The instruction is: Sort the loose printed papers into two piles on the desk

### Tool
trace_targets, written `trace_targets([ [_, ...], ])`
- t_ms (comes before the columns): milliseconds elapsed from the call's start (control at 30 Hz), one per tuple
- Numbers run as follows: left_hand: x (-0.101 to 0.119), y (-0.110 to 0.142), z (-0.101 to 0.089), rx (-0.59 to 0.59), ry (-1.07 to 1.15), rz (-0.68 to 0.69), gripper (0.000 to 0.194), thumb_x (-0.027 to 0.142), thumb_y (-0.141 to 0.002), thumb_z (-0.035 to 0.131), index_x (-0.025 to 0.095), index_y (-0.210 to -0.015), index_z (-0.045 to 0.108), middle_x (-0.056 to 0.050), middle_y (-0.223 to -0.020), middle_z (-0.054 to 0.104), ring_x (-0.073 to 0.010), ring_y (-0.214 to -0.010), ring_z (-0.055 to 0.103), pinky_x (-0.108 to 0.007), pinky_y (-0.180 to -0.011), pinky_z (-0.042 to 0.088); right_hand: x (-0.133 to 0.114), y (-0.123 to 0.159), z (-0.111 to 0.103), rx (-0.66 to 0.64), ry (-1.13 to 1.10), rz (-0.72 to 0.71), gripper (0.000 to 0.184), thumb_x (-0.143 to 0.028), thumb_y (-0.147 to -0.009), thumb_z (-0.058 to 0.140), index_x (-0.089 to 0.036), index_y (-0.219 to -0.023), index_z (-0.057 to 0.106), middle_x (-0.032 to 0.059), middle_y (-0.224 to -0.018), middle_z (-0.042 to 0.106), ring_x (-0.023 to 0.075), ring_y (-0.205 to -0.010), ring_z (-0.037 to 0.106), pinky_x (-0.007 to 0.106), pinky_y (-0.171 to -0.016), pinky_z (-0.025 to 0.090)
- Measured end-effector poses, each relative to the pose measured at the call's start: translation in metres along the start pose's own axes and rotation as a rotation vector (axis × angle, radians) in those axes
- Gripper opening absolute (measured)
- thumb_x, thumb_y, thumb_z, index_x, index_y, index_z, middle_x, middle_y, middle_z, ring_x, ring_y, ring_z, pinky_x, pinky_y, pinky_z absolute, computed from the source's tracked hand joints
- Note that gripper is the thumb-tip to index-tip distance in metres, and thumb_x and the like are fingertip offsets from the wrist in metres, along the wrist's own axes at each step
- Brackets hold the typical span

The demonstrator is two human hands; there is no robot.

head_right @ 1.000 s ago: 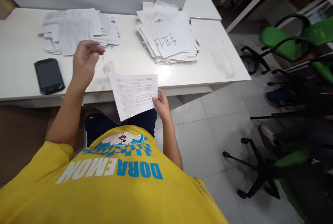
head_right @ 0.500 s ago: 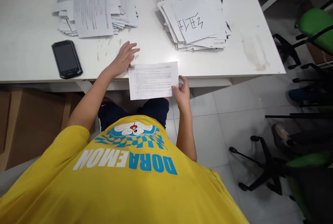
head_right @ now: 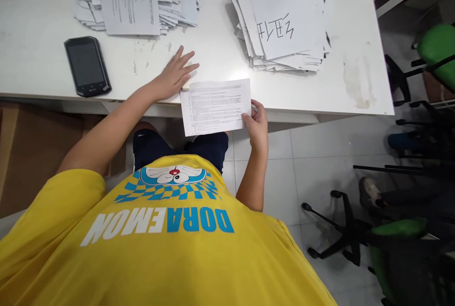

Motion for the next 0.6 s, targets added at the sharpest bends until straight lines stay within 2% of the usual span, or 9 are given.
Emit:
trace_targets([
  [167, 0.013, 0.008, -0.009, 0.011, -0.007, -0.014, 0.058, 0.066, -0.1, 0.03, 0.032, -0.142, 0.052, 0.001, -0.162, 0.036, -0.0267, -0.158, 0.011, -0.054, -0.127, 0.016, -0.011, -0.004, -0.006, 0.007, 0.015, -0.016, 0.049, -0.032, -0.078, 0.063, -0.024, -0.126, 0.055, 0.0068, -0.102, 0.069, 0.0225, -0.094, 0.065, 0.041, -0.081, 0.055],
  [300, 0.013, 0.012, -0.013, 0.009, 0.001, -0.061, 0.066, 0.069, -0.1, 0.02, 0.031, -0.145, 0.051, -0.001, -0.166, 0.031, -0.0254, -0.158, 0.012, -0.052, -0.128, 0.014, -0.021, -0.023, -0.033, 0.192, -0.067, -0.11, 0.055, -0.036, -0.076, 0.064, -0.024, -0.128, 0.052, 0.0069, -0.1, 0.066, 0.022, -0.093, 0.065, 0.037, -0.076, 0.055],
  [433, 0.013, 0.014, -0.015, -0.005, -0.022, -0.065, 0.073, 0.069, -0.1, 0.017, 0.024, -0.148, 0.05, -0.006, -0.166, 0.03, -0.0275, -0.158, 0.011, -0.052, -0.128, 0.013, -0.027, -0.073, -0.054, 0.411, -0.236, -0.172, 0.058, -0.036, -0.078, 0.057, -0.024, -0.133, 0.043, 0.0109, -0.119, 0.061, 0.0228, -0.108, 0.064, 0.036, -0.079, 0.057],
  [533, 0.014, 0.016, -0.018, 0.011, -0.017, -0.067, 0.073, 0.069, -0.099, 0.02, 0.022, -0.146, 0.052, -0.007, -0.164, 0.033, -0.0282, -0.157, 0.014, -0.051, -0.128, 0.015, -0.031, -0.122, -0.053, 0.498, -0.307, -0.127, 0.057, -0.031, -0.082, 0.048, -0.026, -0.137, 0.034, 0.0122, -0.132, 0.053, 0.0213, -0.121, 0.06, 0.037, -0.083, 0.057],
  [600, 0.014, 0.017, -0.019, 0.02, -0.013, -0.072, 0.073, 0.069, -0.099, 0.021, 0.023, -0.145, 0.054, -0.007, -0.164, 0.035, -0.0282, -0.157, 0.016, -0.05, -0.128, 0.016, -0.036, -0.152, -0.048, 0.541, -0.328, -0.09, 0.054, -0.031, -0.082, 0.046, -0.026, -0.135, 0.033, 0.0121, -0.132, 0.051, 0.0195, -0.119, 0.06, 0.036, -0.082, 0.058],
])
Point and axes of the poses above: each hand's wrist, its own y-axis away from the middle knuckle, its own z-axis out of the palm, x = y × z, the point moved 9 cm from there along -y, towards the middle knuckle
